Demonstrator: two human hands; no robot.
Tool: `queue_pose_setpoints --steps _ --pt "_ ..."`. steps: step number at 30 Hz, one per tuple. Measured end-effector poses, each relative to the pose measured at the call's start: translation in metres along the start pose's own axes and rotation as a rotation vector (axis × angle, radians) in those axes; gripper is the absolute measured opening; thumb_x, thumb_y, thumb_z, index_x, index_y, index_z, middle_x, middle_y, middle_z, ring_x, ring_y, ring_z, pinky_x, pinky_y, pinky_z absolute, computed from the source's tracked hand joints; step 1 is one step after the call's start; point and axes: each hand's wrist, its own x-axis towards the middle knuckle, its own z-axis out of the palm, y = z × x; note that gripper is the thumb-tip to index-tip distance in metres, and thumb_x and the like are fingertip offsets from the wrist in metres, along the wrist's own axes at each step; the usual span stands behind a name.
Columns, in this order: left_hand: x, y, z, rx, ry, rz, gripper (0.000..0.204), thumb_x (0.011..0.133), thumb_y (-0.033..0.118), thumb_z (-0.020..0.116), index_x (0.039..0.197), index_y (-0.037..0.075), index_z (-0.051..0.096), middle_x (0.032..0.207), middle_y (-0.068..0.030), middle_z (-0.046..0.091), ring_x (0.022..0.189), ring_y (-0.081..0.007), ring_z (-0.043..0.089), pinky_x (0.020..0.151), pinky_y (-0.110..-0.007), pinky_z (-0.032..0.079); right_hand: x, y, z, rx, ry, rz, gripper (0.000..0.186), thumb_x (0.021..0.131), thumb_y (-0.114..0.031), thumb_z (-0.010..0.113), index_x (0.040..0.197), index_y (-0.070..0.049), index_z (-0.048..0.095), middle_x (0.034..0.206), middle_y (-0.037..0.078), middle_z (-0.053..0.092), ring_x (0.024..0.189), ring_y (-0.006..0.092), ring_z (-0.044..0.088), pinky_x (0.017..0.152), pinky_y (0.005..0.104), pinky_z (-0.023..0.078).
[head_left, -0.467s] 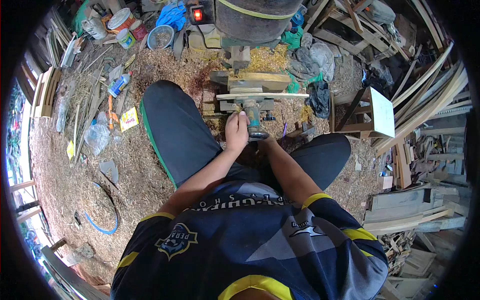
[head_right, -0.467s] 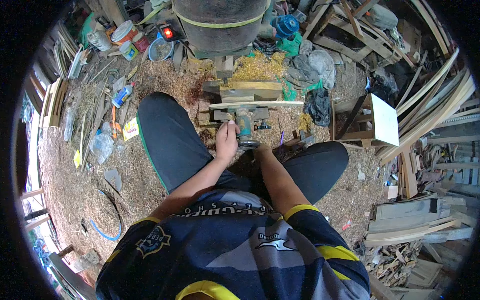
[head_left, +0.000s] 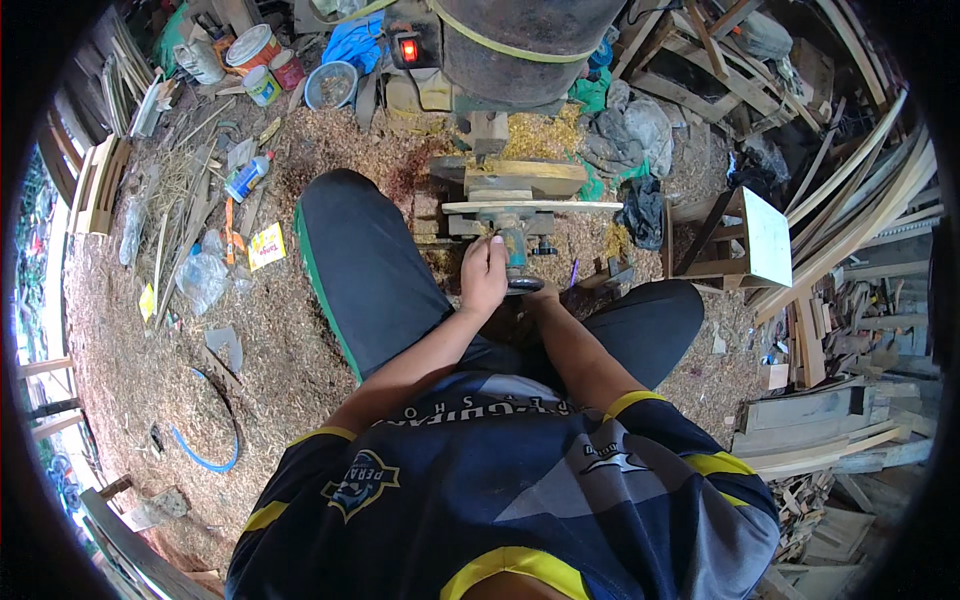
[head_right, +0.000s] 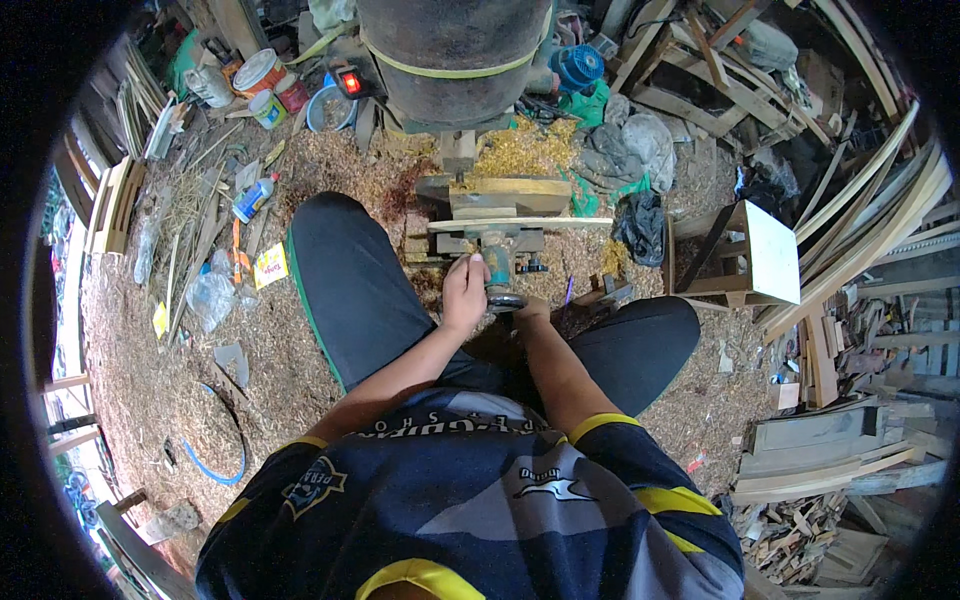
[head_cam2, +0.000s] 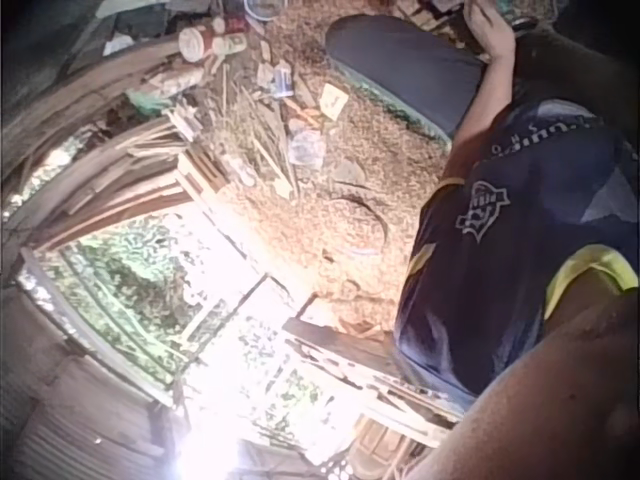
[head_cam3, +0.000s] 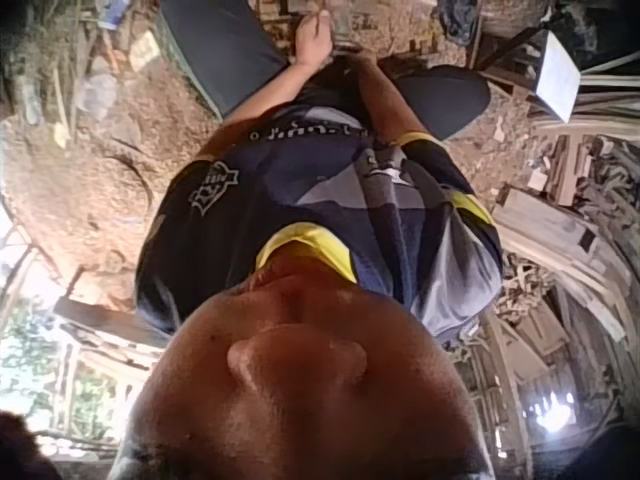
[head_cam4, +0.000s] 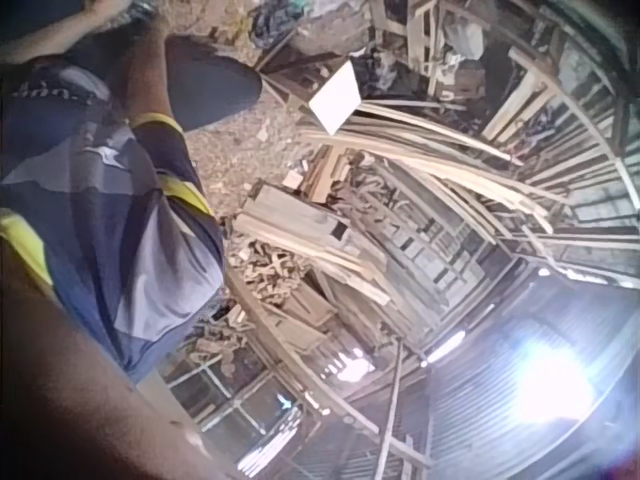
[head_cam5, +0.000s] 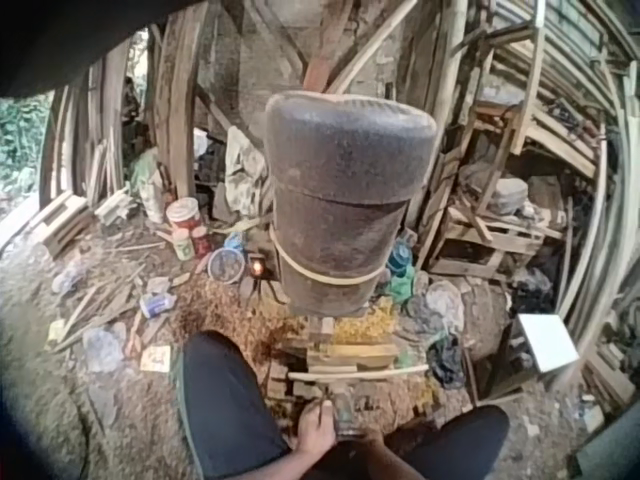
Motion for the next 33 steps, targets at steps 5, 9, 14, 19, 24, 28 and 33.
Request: queue_pose_setpoints --steps 5,9,14,19,24,28,33 --pt "0.005 0.018 -0.002 0.095 -0.011 0.119 0.039 0.108 0.020 0.047 0.076 0.000 0.055 0.075 -0.0141 0.055 0.077 -0.0322 0.055 0.077 -0.042 0.044 -0.029 -0.020 -0.035 -0.203 0.025 0.093 0.045 0.078 -0.029 0.082 0.120 -0.013 0.077 0.118 0.014 0.076 0.110 0.0291 0.074 0.094 0.0417 0.058" --pt "0.017 0.045 -0.013 0.135 -0.015 0.245 0.026 0.101 0.015 0.055 0.081 -0.001 0.060 0.083 -0.0192 0.060 0.085 -0.0435 0.057 0.078 -0.051 0.043 -0.073 -0.075 -0.127 -0.310 -0.299 0.144 0.041 0.072 -0.017 0.086 0.111 -0.006 0.078 0.103 0.014 0.079 0.094 0.0318 0.076 0.081 0.0427 0.060" --pt "0.021 0.049 -0.001 0.233 -0.085 0.374 0.022 0.100 0.014 0.056 0.085 -0.001 0.064 0.086 -0.0209 0.060 0.085 -0.0448 0.057 0.079 -0.052 0.045 -0.139 -0.080 -0.248 -0.273 -0.026 -0.124 0.046 0.086 -0.040 0.075 0.106 0.001 0.076 0.098 0.022 0.076 0.088 0.0349 0.075 0.080 0.0443 0.058" --pt "0.017 0.050 0.002 0.221 -0.105 0.375 0.024 0.099 0.015 0.057 0.083 -0.001 0.062 0.084 -0.0212 0.059 0.084 -0.0452 0.057 0.077 -0.052 0.045 -0.181 -0.137 -0.354 0.160 0.420 -0.377 0.050 0.096 -0.045 0.065 0.110 0.003 0.072 0.098 0.023 0.074 0.089 0.0363 0.071 0.079 0.0448 0.054" --pt "0.014 0.049 0.004 0.189 -0.118 0.285 0.028 0.099 0.017 0.059 0.078 -0.002 0.060 0.079 -0.0218 0.055 0.080 -0.0451 0.057 0.073 -0.051 0.046 -0.160 -0.223 -0.433 0.675 0.728 -0.595 0.040 0.104 -0.038 0.061 0.112 0.000 0.068 0.087 0.010 0.068 0.076 0.0189 0.060 0.069 0.0330 0.047" --pt "0.009 0.052 0.001 0.295 -0.146 0.361 0.029 0.096 0.019 0.062 0.075 -0.001 0.061 0.077 -0.0212 0.056 0.078 -0.0443 0.059 0.071 -0.052 0.047 -0.127 -0.289 -0.500 0.924 0.938 -0.774 0.040 0.107 -0.038 0.059 0.115 0.000 0.068 0.091 0.001 0.067 0.080 0.0093 0.057 0.070 0.0261 0.045" --pt "0.007 0.046 0.003 0.464 -0.192 0.376 0.027 0.095 0.023 0.063 0.081 0.001 0.068 0.083 -0.0217 0.063 0.083 -0.0438 0.062 0.075 -0.052 0.050 -0.130 -0.373 -0.596 1.000 0.972 -1.008 0.054 0.106 -0.046 0.055 0.122 0.005 0.063 0.107 0.016 0.072 0.101 0.0267 0.068 0.092 0.0361 0.050"
